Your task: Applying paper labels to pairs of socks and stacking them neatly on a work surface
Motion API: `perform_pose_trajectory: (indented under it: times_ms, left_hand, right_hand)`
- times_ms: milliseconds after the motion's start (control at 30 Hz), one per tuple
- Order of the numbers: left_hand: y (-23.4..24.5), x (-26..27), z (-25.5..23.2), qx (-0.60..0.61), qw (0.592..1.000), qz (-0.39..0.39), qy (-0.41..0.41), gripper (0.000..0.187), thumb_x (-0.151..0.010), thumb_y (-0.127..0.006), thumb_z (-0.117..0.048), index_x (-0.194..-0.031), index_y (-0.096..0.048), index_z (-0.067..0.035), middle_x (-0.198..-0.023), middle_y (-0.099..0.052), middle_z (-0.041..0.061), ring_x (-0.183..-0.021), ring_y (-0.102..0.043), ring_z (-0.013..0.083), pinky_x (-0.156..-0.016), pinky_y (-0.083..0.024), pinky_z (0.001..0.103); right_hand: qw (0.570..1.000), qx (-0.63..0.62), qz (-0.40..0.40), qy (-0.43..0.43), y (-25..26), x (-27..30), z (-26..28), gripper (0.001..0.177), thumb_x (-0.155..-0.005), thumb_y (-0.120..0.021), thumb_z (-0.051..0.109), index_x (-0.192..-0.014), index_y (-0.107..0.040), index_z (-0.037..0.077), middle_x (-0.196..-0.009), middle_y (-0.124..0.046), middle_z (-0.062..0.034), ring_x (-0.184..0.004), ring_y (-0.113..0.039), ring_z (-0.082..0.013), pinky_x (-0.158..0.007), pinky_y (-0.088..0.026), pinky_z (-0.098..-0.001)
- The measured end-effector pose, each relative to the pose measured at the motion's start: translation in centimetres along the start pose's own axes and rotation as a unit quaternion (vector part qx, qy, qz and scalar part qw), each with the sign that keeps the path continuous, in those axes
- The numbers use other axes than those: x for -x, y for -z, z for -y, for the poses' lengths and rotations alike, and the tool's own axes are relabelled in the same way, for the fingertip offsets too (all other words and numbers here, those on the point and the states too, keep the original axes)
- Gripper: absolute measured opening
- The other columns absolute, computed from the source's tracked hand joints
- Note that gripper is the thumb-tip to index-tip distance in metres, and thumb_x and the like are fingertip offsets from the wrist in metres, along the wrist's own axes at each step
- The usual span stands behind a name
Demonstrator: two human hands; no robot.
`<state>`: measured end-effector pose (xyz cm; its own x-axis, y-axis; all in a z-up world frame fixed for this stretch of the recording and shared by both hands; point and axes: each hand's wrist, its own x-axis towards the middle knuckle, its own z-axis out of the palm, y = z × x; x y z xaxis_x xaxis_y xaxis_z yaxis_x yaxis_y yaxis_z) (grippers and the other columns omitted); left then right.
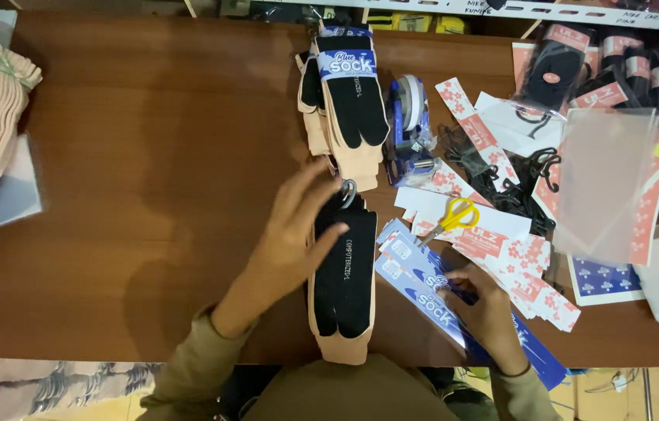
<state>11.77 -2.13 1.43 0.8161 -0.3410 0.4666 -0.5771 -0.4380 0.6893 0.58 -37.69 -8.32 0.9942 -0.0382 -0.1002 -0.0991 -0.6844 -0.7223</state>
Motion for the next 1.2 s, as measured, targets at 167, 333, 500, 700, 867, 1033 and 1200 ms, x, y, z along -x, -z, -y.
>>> perform_pose_trajectory:
  times_ms: [167,333,500,700,867,1033,1200]
  left_hand:
    - [-0.7,1.8,-1.8,0.056,0.998,0.015,0.012,0.049,-0.103,-0.066,-0.013,-0.148,-0.048,-0.007,-0.159,-0.039,0.02,-0.147,-0.043,0.0393,-0.122,-0.042,0.051]
    - [-0.7,3.7,-2.1,0.055,0.998,-0.017,0.016,0.049,-0.103,-0.067,-0.017,-0.148,-0.049,-0.005,-0.158,-0.041,0.018,-0.146,-0.046,0.0375,-0.124,-0.041,0.053]
    - [0.5,5.2,-4.4,0.183,0.97,0.079,0.139,0.068,-0.094,-0.066,-0.051,-0.147,-0.049,-0.013,-0.137,-0.053,0.013,-0.111,-0.062,0.0225,-0.103,-0.053,0.042]
    - [-2.4,7.7,-5.2,0.425,0.872,0.087,0.225,0.047,-0.087,-0.077,-0.017,-0.13,-0.061,-0.008,-0.119,-0.065,0.006,-0.109,-0.061,0.0131,-0.095,-0.049,0.026]
    - [0.2,9.0,0.3,0.252,0.916,-0.067,0.305,0.027,-0.085,-0.083,-0.02,-0.106,-0.07,-0.01,-0.101,-0.071,0.006,-0.082,-0.068,0.0143,-0.068,-0.057,0.029]
    - [1.5,6.4,0.9,0.233,0.918,-0.145,0.286,0.022,-0.091,-0.077,-0.005,-0.108,-0.064,-0.003,-0.103,-0.066,0.01,-0.083,-0.067,0.0166,-0.068,-0.067,0.032]
    - [-0.5,6.5,2.1,0.061,0.985,-0.014,0.161,0.007,-0.098,-0.064,-0.005,-0.101,-0.07,-0.004,-0.095,-0.072,0.02,-0.093,-0.073,0.0431,-0.082,-0.059,0.053]
  right_hand:
    - [0.995,0.036,-0.062,0.064,-0.7,1.0,1.0,0.029,-0.08,-0.084,0.012,-0.109,-0.077,0.012,-0.107,-0.072,-0.009,-0.1,-0.07,-0.0236,-0.089,-0.054,-0.0361]
    - [0.991,0.037,-0.1,0.079,-1.1,1.2,0.1,0.025,-0.08,-0.084,0.006,-0.104,-0.075,0.01,-0.108,-0.074,-0.0077,-0.104,-0.07,-0.0251,-0.097,-0.053,-0.0377]
    - [0.969,-0.24,0.059,-0.017,2.6,0.4,1.0,0.018,-0.095,-0.061,-0.005,-0.101,-0.057,0.011,-0.111,-0.07,-0.0078,-0.084,-0.068,-0.0149,-0.066,-0.06,-0.0284]
    - [0.952,-0.074,0.219,0.199,3.3,-0.9,16.5,0.031,-0.089,-0.075,0.027,-0.116,-0.069,0.012,-0.097,-0.078,-0.0027,-0.075,-0.071,-0.0151,-0.062,-0.051,-0.0296]
    - [0.958,-0.081,0.179,0.21,4.8,-5.0,16.2,0.05,-0.07,-0.09,0.013,-0.117,-0.073,0.013,-0.098,-0.082,-0.0086,-0.077,-0.081,-0.0218,-0.07,-0.066,-0.0314]
    - [0.977,-0.132,0.025,0.163,1.7,-6.1,16.7,0.036,-0.077,-0.085,0.0,-0.111,-0.08,0.011,-0.09,-0.082,-0.0091,-0.081,-0.078,-0.0201,-0.077,-0.061,-0.0362]
    - [0.975,0.066,-0.039,0.209,-3.3,-5.1,11.8,0.017,-0.087,-0.078,0.021,-0.101,-0.083,0.027,-0.085,-0.08,-0.0006,-0.077,-0.076,-0.0265,-0.071,-0.059,-0.0372]
